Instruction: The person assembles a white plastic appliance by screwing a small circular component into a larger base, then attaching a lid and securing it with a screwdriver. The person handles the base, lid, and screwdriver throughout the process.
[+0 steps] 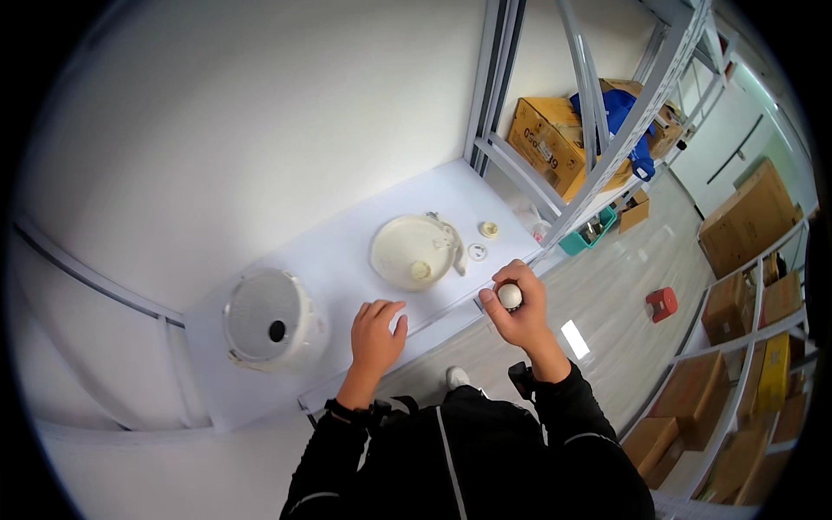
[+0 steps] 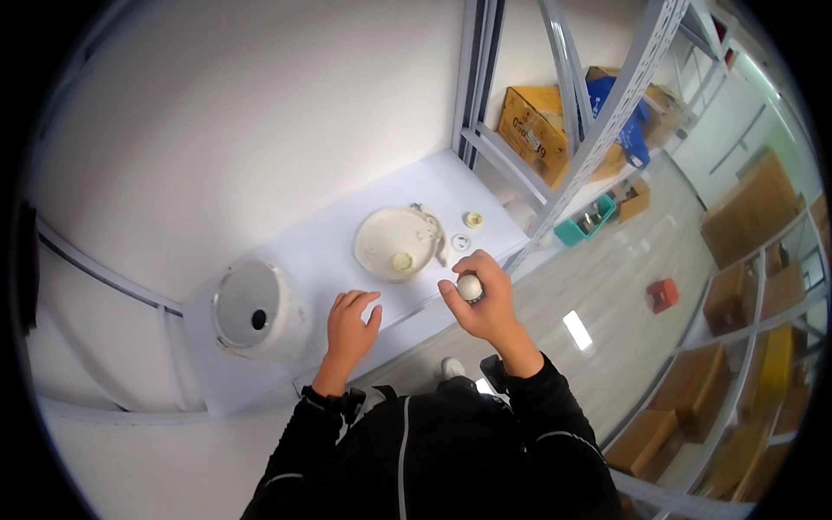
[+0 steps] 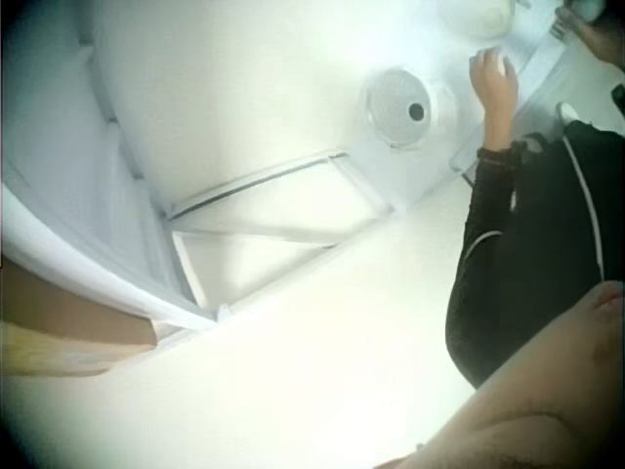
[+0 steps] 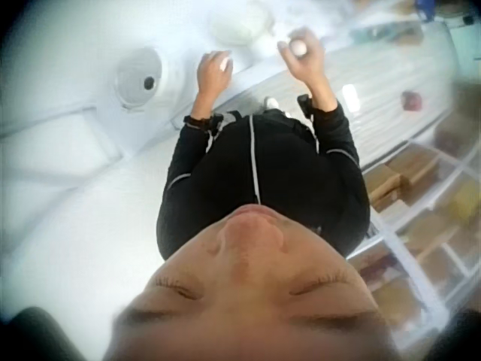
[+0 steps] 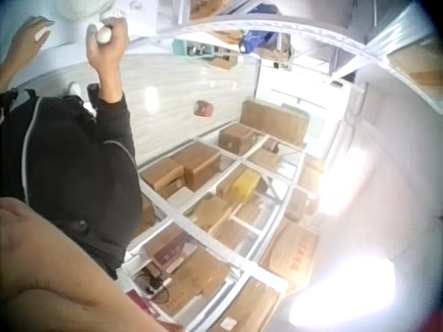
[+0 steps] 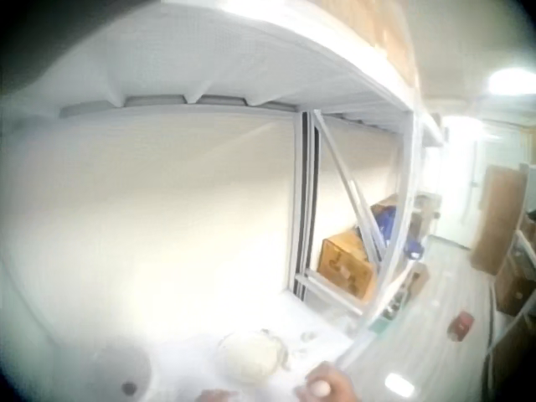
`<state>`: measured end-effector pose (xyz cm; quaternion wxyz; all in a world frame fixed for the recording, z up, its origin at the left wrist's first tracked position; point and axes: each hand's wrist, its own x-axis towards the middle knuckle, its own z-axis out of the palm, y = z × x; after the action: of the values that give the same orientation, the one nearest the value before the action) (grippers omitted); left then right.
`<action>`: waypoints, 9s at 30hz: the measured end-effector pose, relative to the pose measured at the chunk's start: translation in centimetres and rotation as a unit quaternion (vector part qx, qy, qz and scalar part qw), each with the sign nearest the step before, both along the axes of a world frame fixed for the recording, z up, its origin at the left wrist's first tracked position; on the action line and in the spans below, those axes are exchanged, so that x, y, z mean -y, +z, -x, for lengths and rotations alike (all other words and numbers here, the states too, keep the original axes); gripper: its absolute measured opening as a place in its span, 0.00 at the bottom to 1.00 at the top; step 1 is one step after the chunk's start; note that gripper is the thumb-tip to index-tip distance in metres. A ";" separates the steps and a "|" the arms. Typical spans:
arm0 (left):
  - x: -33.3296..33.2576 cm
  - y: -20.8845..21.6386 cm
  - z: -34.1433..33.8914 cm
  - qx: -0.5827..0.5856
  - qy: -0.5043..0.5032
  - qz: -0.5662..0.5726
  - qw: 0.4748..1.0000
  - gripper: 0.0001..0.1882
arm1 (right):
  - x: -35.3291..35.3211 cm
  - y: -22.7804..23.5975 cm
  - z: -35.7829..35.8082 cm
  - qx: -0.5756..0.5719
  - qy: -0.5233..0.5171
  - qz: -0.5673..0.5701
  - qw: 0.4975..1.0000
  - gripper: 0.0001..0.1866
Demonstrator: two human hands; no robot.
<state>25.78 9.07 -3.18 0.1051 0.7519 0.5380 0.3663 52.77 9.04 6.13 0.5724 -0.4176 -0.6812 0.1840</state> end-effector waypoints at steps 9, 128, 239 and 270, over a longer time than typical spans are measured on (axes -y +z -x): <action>-5.8 -7.3 -11.4 -0.127 0.096 0.086 0.983 0.26 | -4.1 -0.8 -15.8 0.012 -0.004 -0.024 1.000 0.09; -3.8 1.7 -10.2 0.338 0.036 0.199 0.919 0.17 | -14.0 -3.9 -2.1 0.004 0.168 0.043 0.985 0.16; -0.2 3.0 -7.9 0.254 0.043 -0.027 0.966 0.28 | -13.1 -1.7 -5.1 0.142 0.196 0.394 0.886 0.53; -3.0 6.0 -11.1 0.195 0.156 -0.049 0.967 0.24 | -10.3 -0.6 -5.4 0.152 0.148 0.175 0.961 0.36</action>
<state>36.92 12.05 2.78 0.1127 0.5769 0.5988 0.5439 58.12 19.29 5.50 0.3468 -0.4283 -0.7717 0.3174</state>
